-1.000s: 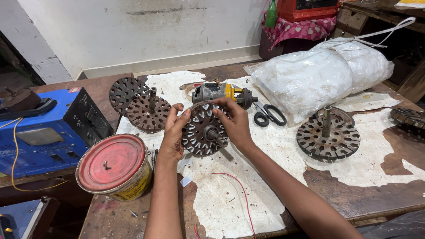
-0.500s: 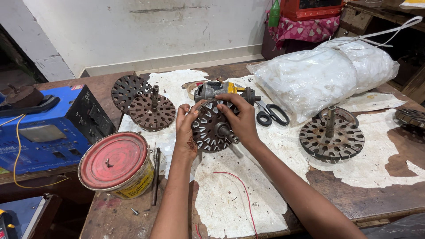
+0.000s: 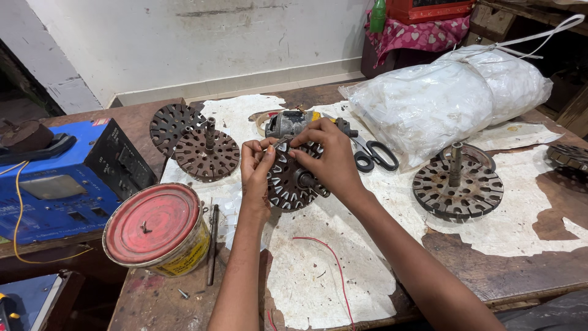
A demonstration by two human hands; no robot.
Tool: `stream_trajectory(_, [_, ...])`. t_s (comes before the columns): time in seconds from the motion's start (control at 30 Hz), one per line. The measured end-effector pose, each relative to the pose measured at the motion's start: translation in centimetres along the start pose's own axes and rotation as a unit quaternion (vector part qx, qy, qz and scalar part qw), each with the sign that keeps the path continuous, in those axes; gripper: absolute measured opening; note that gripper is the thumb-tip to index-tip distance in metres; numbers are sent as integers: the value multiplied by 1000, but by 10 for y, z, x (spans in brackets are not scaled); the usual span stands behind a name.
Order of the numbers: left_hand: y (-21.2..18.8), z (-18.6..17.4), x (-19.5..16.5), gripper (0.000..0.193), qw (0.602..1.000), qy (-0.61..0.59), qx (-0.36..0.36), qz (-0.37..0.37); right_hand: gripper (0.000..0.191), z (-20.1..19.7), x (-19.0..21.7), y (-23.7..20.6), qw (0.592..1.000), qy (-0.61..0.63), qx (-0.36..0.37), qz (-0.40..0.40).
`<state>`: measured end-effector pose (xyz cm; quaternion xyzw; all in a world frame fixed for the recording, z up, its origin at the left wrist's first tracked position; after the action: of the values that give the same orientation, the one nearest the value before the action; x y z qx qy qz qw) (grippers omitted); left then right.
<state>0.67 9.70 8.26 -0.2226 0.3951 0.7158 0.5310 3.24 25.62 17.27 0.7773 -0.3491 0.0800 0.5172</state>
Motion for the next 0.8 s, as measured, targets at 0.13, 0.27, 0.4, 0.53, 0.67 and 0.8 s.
stream_trajectory(0.13, [-3, 4, -4, 21, 1000, 5, 19, 8, 21, -1, 7, 1, 1000, -11, 14, -25])
stream_trajectory(0.27, [-4, 4, -3, 21, 999, 21, 24, 1, 22, -1, 18, 3, 994, -39, 2, -99])
stream_trajectory(0.4, [-4, 6, -3, 22, 999, 16, 36, 9, 22, -4, 22, 0, 988, -58, -23, -140])
stream_trajectory(0.53, [-3, 8, -4, 23, 999, 17, 43, 15, 24, -3, 15, -2, 990, -66, -24, -120])
stream_trajectory(0.67, [-3, 9, -3, 24, 999, 3, 42, 1, 23, -3, 17, -6, 984, -53, -47, -162])
stream_trajectory(0.8, [-4, 9, -6, 26, 999, 0, 49, 17, 22, -2, 20, -9, 975, -44, -63, -209])
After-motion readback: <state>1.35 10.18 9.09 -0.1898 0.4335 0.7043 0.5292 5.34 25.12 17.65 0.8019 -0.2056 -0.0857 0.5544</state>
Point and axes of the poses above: each hand's wrist, its own y-axis towards the middle knuckle, its own z-axis out of the palm, x = y × z, the point moved 7 cm from there along y, towards the middle knuckle, and after that the axes turned 3 degrees about -z, right-handed, at the moved point
